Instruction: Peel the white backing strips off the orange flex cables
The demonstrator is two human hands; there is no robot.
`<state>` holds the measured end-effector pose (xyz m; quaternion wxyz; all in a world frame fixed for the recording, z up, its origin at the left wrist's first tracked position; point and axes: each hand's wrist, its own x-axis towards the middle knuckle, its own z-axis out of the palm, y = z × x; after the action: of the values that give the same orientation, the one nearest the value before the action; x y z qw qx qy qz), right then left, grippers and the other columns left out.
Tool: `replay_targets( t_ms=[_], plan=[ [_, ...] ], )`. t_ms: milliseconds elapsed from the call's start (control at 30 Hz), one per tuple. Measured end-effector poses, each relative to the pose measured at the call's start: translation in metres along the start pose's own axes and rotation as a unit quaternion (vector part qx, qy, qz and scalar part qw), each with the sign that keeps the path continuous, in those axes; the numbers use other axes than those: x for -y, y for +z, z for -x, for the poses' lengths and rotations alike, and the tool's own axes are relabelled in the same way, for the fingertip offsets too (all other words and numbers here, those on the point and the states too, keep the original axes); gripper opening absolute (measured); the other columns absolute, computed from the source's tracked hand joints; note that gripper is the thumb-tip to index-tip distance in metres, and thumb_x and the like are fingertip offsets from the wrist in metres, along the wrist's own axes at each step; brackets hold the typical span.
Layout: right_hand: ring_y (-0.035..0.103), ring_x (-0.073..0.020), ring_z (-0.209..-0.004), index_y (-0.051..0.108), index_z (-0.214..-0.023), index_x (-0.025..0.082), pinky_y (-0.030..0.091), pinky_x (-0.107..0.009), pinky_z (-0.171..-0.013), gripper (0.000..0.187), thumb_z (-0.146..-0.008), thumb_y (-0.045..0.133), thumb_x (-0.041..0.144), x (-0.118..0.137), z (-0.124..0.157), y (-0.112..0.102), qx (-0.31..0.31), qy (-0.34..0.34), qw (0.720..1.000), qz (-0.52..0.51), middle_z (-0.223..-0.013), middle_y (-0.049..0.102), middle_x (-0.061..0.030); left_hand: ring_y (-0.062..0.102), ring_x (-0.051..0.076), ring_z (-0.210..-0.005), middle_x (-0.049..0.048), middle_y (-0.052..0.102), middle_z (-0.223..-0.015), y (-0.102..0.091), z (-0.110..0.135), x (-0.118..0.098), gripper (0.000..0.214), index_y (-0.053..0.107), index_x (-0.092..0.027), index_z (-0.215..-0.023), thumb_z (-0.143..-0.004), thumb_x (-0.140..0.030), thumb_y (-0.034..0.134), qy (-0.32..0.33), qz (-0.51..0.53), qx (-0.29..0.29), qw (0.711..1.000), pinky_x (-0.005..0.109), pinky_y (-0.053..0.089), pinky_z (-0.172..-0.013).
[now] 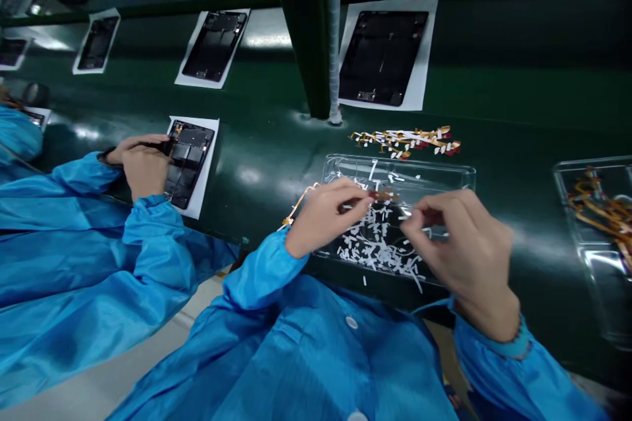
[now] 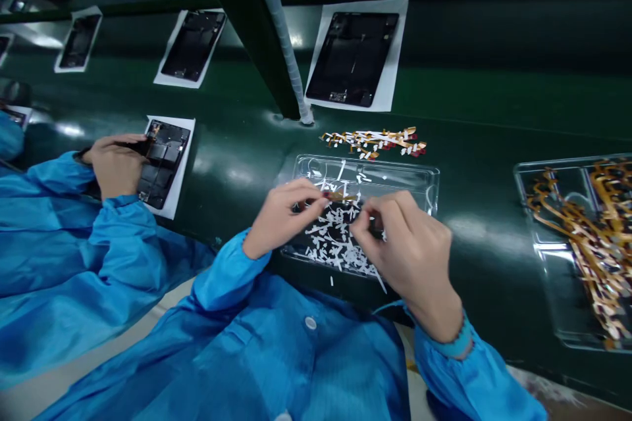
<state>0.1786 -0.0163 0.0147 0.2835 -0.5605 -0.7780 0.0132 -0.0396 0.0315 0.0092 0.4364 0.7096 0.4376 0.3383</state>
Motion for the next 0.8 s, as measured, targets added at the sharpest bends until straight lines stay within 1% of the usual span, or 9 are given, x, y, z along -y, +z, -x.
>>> replay_targets(
  t_ms=[67, 133, 200, 267, 367, 467, 567, 667, 800],
  plan=[
    [0.057, -0.0108, -0.061, 0.059, -0.082, 0.018, 0.041, -0.025, -0.058, 0.018, -0.098, 0.057, 0.026, -0.010, 0.006, -0.012, 0.066, -0.010, 0.997, -0.027, -0.075, 0.064, -0.0013, 0.063, 0.013, -0.078, 0.0040, 0.071, -0.089, -0.032, 0.004, 0.008, 0.017, 0.075, -0.017, -0.088, -0.095, -0.029, 0.066, -0.007, -0.029, -0.053, 0.998, 0.024, 0.050, -0.068],
    [0.049, -0.0105, -0.050, 0.054, -0.068, 0.020, 0.033, -0.027, -0.051, 0.041, -0.103, 0.050, 0.039, -0.026, 0.011, -0.022, 0.156, -0.008, 0.988, -0.004, -0.060, 0.056, 0.0008, 0.064, 0.013, -0.077, 0.0028, 0.071, -0.085, -0.069, 0.010, 0.026, 0.018, 0.073, -0.017, -0.085, -0.094, -0.030, 0.066, -0.054, -0.038, -0.123, 0.990, 0.023, 0.050, -0.068],
    [0.047, -0.0121, -0.048, 0.054, -0.065, 0.020, 0.029, -0.029, -0.050, 0.051, -0.104, 0.045, 0.050, -0.042, 0.010, -0.027, 0.212, 0.026, 0.976, 0.030, -0.057, 0.055, 0.0000, 0.065, 0.013, -0.072, 0.0021, 0.071, -0.082, -0.104, 0.018, 0.050, 0.020, 0.072, -0.017, -0.086, -0.094, -0.033, 0.062, -0.120, -0.063, -0.184, 0.974, 0.023, 0.050, -0.065],
    [0.055, -0.0139, -0.059, 0.064, -0.080, 0.018, 0.033, -0.028, -0.057, 0.044, -0.104, 0.047, 0.052, -0.054, -0.001, -0.027, 0.211, 0.068, 0.974, 0.051, -0.069, 0.064, -0.0024, 0.067, 0.016, -0.077, 0.0037, 0.072, -0.085, -0.133, 0.028, 0.077, 0.021, 0.073, -0.016, -0.089, -0.093, -0.033, 0.060, -0.167, -0.127, -0.232, 0.950, 0.025, 0.053, -0.070],
    [0.059, -0.0152, -0.076, 0.069, -0.099, 0.015, 0.033, -0.028, -0.064, 0.034, -0.104, 0.051, 0.043, -0.066, -0.033, -0.014, 0.202, 0.090, 0.972, 0.080, -0.090, 0.069, -0.0071, 0.067, 0.020, -0.091, 0.0068, 0.071, -0.094, -0.159, 0.045, 0.108, 0.020, 0.074, -0.015, -0.091, -0.091, -0.029, 0.060, -0.204, -0.280, -0.251, 0.904, 0.032, 0.055, -0.088],
    [0.056, -0.0146, -0.078, 0.070, -0.108, 0.012, 0.022, -0.030, -0.061, 0.036, -0.104, 0.048, 0.040, -0.074, -0.070, 0.008, 0.209, 0.100, 0.965, 0.118, -0.107, 0.069, -0.0120, 0.066, 0.024, -0.100, 0.0124, 0.066, -0.111, -0.166, 0.059, 0.123, 0.026, 0.072, -0.013, -0.109, -0.091, -0.026, 0.058, -0.218, -0.330, -0.274, 0.877, 0.040, 0.054, -0.098],
    [0.054, -0.0132, -0.080, 0.071, -0.117, 0.011, 0.020, -0.031, -0.063, 0.044, -0.106, 0.042, 0.042, -0.084, -0.093, 0.031, 0.224, 0.097, 0.961, 0.129, -0.113, 0.067, -0.0124, 0.067, 0.022, -0.099, 0.0157, 0.057, -0.126, -0.161, 0.068, 0.126, 0.037, 0.066, -0.012, -0.127, -0.093, -0.025, 0.056, -0.210, -0.318, -0.319, 0.868, 0.039, 0.057, -0.093],
    [0.053, -0.0116, -0.077, 0.073, -0.109, 0.010, 0.020, -0.031, -0.062, 0.044, -0.105, 0.042, 0.040, -0.091, -0.102, 0.044, 0.238, 0.089, 0.959, 0.127, -0.109, 0.067, -0.0118, 0.066, 0.018, -0.093, 0.0123, 0.059, -0.122, -0.154, 0.072, 0.127, 0.034, 0.069, -0.014, -0.123, -0.094, -0.025, 0.056, -0.178, -0.297, -0.348, 0.871, 0.032, 0.058, -0.085],
    [0.051, -0.0122, -0.075, 0.072, -0.103, 0.010, 0.024, -0.030, -0.061, 0.029, -0.101, 0.054, 0.033, -0.096, -0.103, 0.043, 0.239, 0.085, 0.962, 0.105, -0.106, 0.067, -0.0126, 0.064, 0.018, -0.095, 0.0098, 0.064, -0.114, -0.150, 0.075, 0.125, 0.026, 0.074, -0.016, -0.110, -0.095, -0.027, 0.056, -0.140, -0.291, -0.348, 0.880, 0.030, 0.057, -0.082]
  ],
)
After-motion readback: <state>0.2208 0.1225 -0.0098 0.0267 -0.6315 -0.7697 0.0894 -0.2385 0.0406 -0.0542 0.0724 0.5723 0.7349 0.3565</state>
